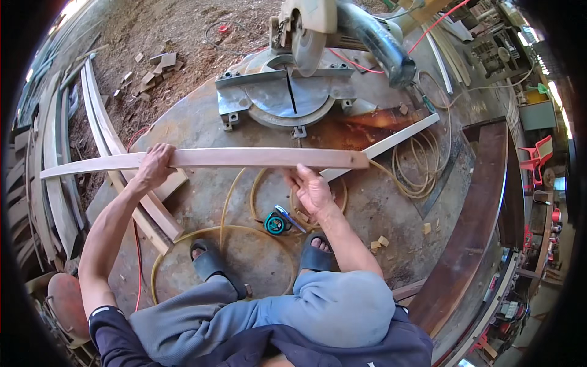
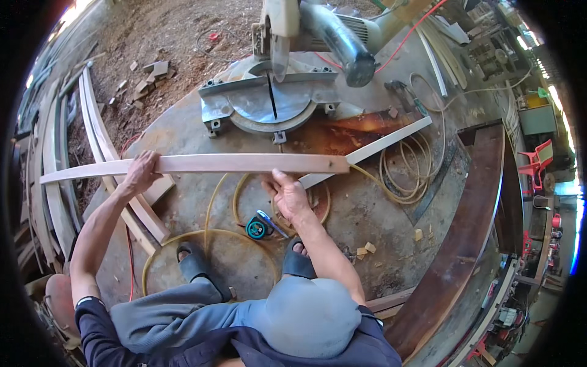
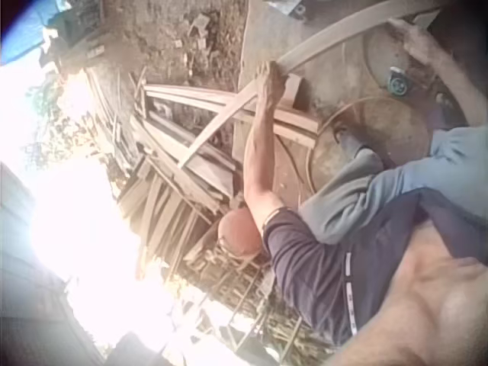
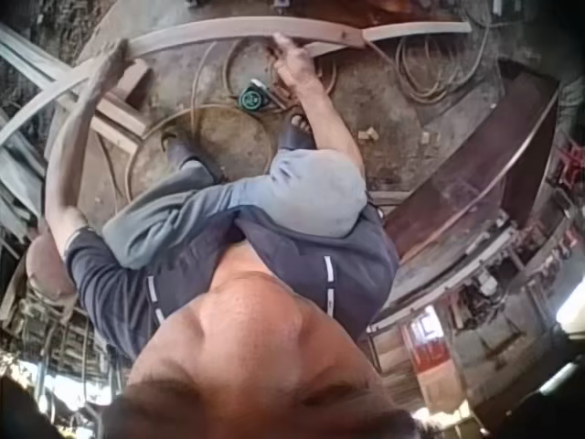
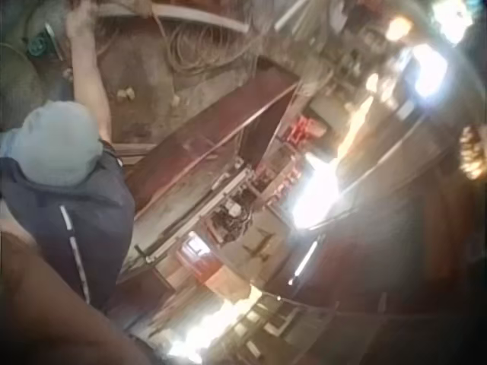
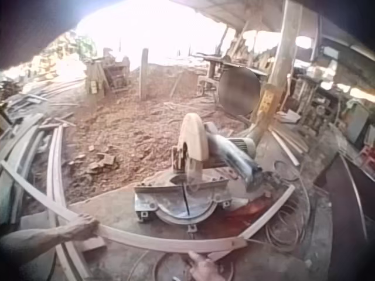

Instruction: The person measures wooden planks with a measuring tape, marks them with a pen, and cuts them using a miter saw.

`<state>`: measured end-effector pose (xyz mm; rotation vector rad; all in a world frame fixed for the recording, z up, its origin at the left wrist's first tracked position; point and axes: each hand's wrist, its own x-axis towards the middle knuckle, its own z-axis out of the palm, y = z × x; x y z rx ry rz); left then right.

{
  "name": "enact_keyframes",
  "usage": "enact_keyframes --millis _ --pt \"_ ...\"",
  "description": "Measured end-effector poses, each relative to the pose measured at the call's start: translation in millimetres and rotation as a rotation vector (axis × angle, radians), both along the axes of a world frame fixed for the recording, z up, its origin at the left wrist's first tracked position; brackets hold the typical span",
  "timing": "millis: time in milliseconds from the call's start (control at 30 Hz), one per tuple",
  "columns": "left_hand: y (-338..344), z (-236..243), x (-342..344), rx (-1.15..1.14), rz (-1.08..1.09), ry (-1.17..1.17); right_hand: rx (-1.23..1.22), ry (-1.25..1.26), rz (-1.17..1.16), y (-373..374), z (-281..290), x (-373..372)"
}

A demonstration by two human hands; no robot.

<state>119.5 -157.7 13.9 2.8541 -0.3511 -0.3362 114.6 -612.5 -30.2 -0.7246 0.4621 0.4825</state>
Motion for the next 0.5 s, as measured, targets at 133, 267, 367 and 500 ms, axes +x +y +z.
enact_keyframes --millis 133,267,367,500 --pt "47.7 -9.2 18.0 0.079 0.122 -0.156 -0.157 -0.042 0.223 -3.8 44.8 -22.6" --pt "76.5 -32.2 50.3 0.334 0.259 -0.455 -0.538 -0.086 0.319 -31.6 24.2 -79.1" --pt "66.2 -48.6 68.6 0.392 0.208 -0.641 -0.667 -0.068 0.295 -40.5 -1.4 -114.3" --pt "59.7 -56.5 75.3 0.449 0.187 -0.602 -0.748 -0.187 0.303 -41.5 4.8 -106.8"
